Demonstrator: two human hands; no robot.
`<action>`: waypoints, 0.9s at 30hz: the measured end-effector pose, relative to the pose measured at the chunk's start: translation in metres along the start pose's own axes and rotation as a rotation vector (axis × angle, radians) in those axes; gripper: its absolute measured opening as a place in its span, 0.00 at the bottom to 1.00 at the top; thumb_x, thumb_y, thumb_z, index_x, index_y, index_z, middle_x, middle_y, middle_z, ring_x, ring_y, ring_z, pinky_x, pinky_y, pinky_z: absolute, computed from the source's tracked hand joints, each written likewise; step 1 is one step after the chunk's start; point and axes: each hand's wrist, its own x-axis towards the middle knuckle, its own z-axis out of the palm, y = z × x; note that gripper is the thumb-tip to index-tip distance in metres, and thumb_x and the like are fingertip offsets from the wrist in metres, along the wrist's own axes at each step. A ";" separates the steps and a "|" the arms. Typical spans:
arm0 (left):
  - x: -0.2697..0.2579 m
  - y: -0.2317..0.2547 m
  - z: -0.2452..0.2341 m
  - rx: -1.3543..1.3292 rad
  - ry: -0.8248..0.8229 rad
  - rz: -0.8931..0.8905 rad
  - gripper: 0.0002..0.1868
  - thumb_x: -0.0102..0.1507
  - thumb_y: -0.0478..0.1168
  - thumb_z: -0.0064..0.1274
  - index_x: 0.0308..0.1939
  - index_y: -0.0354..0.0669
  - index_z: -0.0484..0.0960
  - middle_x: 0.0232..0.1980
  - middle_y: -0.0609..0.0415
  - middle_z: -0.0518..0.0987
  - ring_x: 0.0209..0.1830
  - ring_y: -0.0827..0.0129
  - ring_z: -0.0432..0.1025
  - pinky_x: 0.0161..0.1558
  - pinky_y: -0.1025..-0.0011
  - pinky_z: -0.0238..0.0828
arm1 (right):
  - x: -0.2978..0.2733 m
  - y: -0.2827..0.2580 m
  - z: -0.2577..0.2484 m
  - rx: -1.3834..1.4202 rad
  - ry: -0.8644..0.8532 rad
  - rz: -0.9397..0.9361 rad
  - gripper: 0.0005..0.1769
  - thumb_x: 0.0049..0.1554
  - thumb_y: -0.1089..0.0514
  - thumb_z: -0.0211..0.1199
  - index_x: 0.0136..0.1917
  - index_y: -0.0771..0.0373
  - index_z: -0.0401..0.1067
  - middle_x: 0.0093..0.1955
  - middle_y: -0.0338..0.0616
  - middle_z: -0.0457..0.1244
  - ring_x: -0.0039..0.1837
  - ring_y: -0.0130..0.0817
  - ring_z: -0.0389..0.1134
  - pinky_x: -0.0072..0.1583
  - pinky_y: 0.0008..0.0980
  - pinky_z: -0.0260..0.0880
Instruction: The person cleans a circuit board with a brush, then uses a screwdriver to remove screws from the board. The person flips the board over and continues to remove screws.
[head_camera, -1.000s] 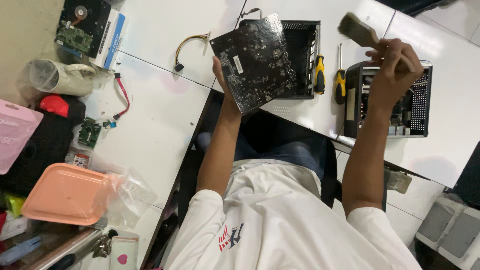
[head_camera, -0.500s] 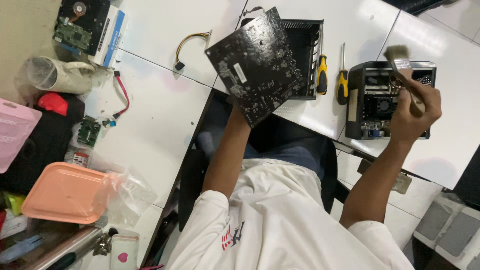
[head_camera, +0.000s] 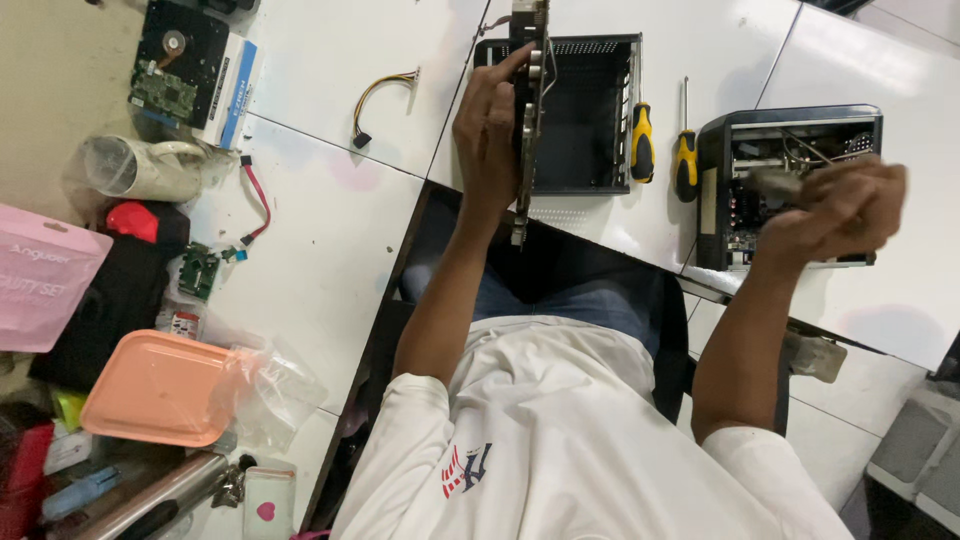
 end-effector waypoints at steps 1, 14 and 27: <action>-0.001 0.000 0.003 -0.002 -0.005 0.003 0.26 0.81 0.58 0.31 0.70 0.53 0.79 0.52 0.57 0.78 0.48 0.72 0.70 0.54 0.70 0.65 | 0.004 -0.025 0.017 -0.004 0.005 -0.001 0.23 0.74 0.61 0.52 0.36 0.62 0.56 0.30 0.47 0.51 0.30 0.38 0.52 0.37 0.42 0.54; -0.001 0.002 0.011 0.218 0.004 0.141 0.20 0.81 0.56 0.39 0.73 0.63 0.75 0.65 0.59 0.78 0.66 0.66 0.76 0.67 0.65 0.77 | -0.048 -0.127 0.132 0.078 -0.758 0.571 0.22 0.57 0.64 0.63 0.32 0.56 0.51 0.29 0.32 0.47 0.35 0.27 0.45 0.39 0.38 0.46; 0.042 -0.048 -0.048 -0.674 -0.442 -0.799 0.50 0.60 0.64 0.64 0.80 0.45 0.68 0.54 0.49 0.73 0.38 0.78 0.69 0.18 0.85 0.59 | -0.056 -0.026 0.111 0.431 0.127 1.642 0.13 0.46 0.59 0.62 0.34 0.54 0.57 0.34 0.38 0.51 0.31 0.37 0.57 0.34 0.40 0.63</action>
